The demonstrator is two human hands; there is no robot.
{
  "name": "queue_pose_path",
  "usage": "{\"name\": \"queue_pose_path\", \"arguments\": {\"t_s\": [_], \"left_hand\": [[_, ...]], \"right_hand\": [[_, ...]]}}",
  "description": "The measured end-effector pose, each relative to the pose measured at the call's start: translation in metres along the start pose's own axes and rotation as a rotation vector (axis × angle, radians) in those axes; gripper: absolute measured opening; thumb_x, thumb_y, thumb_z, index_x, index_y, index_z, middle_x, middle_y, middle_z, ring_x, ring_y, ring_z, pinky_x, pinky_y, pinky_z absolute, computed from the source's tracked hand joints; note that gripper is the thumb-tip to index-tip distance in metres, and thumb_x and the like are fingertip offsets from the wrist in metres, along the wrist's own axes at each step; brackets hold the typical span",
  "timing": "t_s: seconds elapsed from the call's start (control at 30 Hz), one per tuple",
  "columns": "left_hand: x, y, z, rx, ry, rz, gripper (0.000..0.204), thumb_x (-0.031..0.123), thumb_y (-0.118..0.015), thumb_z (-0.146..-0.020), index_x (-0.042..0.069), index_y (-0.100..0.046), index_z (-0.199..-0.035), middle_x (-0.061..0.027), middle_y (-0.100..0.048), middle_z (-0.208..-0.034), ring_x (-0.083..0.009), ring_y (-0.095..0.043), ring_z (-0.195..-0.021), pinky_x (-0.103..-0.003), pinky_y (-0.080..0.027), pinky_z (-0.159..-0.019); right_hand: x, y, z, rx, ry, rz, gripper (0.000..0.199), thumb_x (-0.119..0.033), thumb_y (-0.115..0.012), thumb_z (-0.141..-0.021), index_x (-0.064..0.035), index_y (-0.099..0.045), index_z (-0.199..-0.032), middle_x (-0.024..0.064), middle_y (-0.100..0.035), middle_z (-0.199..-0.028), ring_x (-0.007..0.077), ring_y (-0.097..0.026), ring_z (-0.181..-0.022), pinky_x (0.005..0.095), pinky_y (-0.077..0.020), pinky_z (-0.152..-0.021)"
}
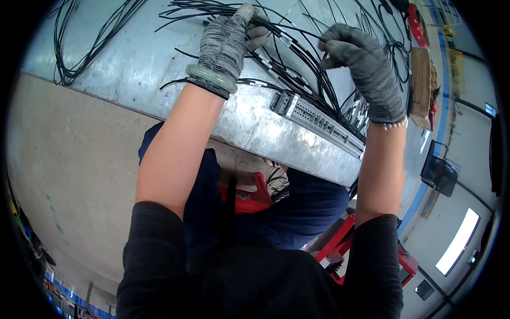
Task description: The person handles a power strip and then sits at a workbench to organize and bundle black cables with white connectors. They repeatedly gather, align, and arrange the cables on the bench surface.
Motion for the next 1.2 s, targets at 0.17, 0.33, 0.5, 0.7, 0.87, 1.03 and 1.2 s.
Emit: {"name": "queue_pose_path", "arguments": {"t_s": [0.17, 0.33, 0.5, 0.7, 0.87, 1.03, 1.2], "left_hand": [[0.000, 0.002, -0.005, -0.004, -0.005, -0.012, 0.026, 0.024, -0.060, -0.090, 0.001, -0.060, -0.101, -0.0110, -0.064, -0.088, -0.0162, -0.064, -0.072, -0.026, -0.057, -0.063], [0.000, -0.007, 0.000, 0.035, -0.027, -0.046, 0.028, 0.026, -0.061, -0.090, 0.000, -0.060, -0.101, -0.0107, -0.063, -0.086, -0.0169, -0.064, -0.074, -0.026, -0.058, -0.063], [-0.005, 0.001, -0.003, 0.104, -0.008, -0.084, 0.028, 0.025, -0.060, -0.090, 0.000, -0.058, -0.101, -0.0116, -0.062, -0.088, -0.0191, -0.065, -0.077, -0.028, -0.058, -0.064], [-0.006, 0.002, -0.003, 0.085, -0.038, 0.000, 0.028, 0.023, -0.065, -0.087, -0.001, -0.056, -0.099, -0.0119, -0.062, -0.086, -0.0192, -0.063, -0.074, -0.030, -0.058, -0.064], [-0.003, -0.012, 0.002, 0.247, 0.082, -0.016, 0.026, 0.022, -0.066, -0.086, -0.001, -0.058, -0.097, -0.0110, -0.062, -0.083, -0.0180, -0.063, -0.071, -0.028, -0.058, -0.060], [0.004, -0.020, 0.006, 0.234, -0.060, -0.131, 0.029, 0.024, -0.068, -0.084, 0.001, -0.054, -0.094, -0.0082, -0.059, -0.080, -0.0155, -0.061, -0.065, -0.027, -0.058, -0.056], [-0.006, -0.010, -0.006, 0.198, -0.039, -0.186, 0.033, 0.028, -0.070, -0.083, 0.001, -0.055, -0.094, -0.0081, -0.059, -0.079, -0.0153, -0.061, -0.065, -0.025, -0.056, -0.052]], "right_hand": [[-0.005, 0.023, 0.021, 0.325, 0.020, -0.195, 0.021, -0.018, -0.060, -0.083, 0.0021, -0.063, -0.089, 0.0060, -0.060, -0.072, 0.0086, -0.055, -0.051, 0.0197, -0.0484, -0.049], [0.004, 0.035, 0.030, 0.336, -0.098, -0.347, 0.015, -0.013, -0.055, -0.081, -0.0001, -0.063, -0.082, 0.0014, -0.054, -0.065, 0.0059, -0.040, -0.046, 0.0200, -0.0316, -0.040], [-0.006, 0.022, 0.029, 0.202, 0.056, -0.023, 0.024, -0.024, -0.056, -0.086, -0.0015, -0.065, -0.087, 0.0046, -0.062, -0.072, 0.0107, -0.053, -0.066, 0.0221, -0.0444, -0.061], [-0.030, 0.006, 0.027, -0.027, 0.234, 0.463, 0.034, -0.036, -0.052, -0.094, -0.0046, -0.066, -0.095, 0.0055, -0.066, -0.078, 0.0163, -0.062, -0.072, 0.0284, -0.0497, -0.063], [-0.017, 0.036, 0.069, 0.244, 0.301, 0.048, 0.034, -0.037, -0.053, -0.093, -0.0050, -0.065, -0.095, 0.0061, -0.067, -0.085, 0.0159, -0.063, -0.076, 0.0286, -0.0504, -0.066], [-0.013, 0.019, 0.044, 0.482, 0.225, 0.340, 0.031, -0.036, -0.060, -0.089, -0.0050, -0.066, -0.093, 0.0063, -0.068, -0.085, 0.0145, -0.063, -0.077, 0.0299, -0.0513, -0.070], [0.010, -0.033, 0.000, 0.219, 0.229, 0.471, 0.020, -0.027, -0.065, -0.084, -0.0079, -0.067, -0.090, 0.0085, -0.068, -0.082, 0.0195, -0.065, -0.075, 0.0331, -0.0519, -0.070]]}}
Point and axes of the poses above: each hand's wrist, its own z-axis away from the middle knuckle, its own y-axis out of the back of the hand, x = y × z, the point moved 1 cm from there along -z, towards the middle knuckle
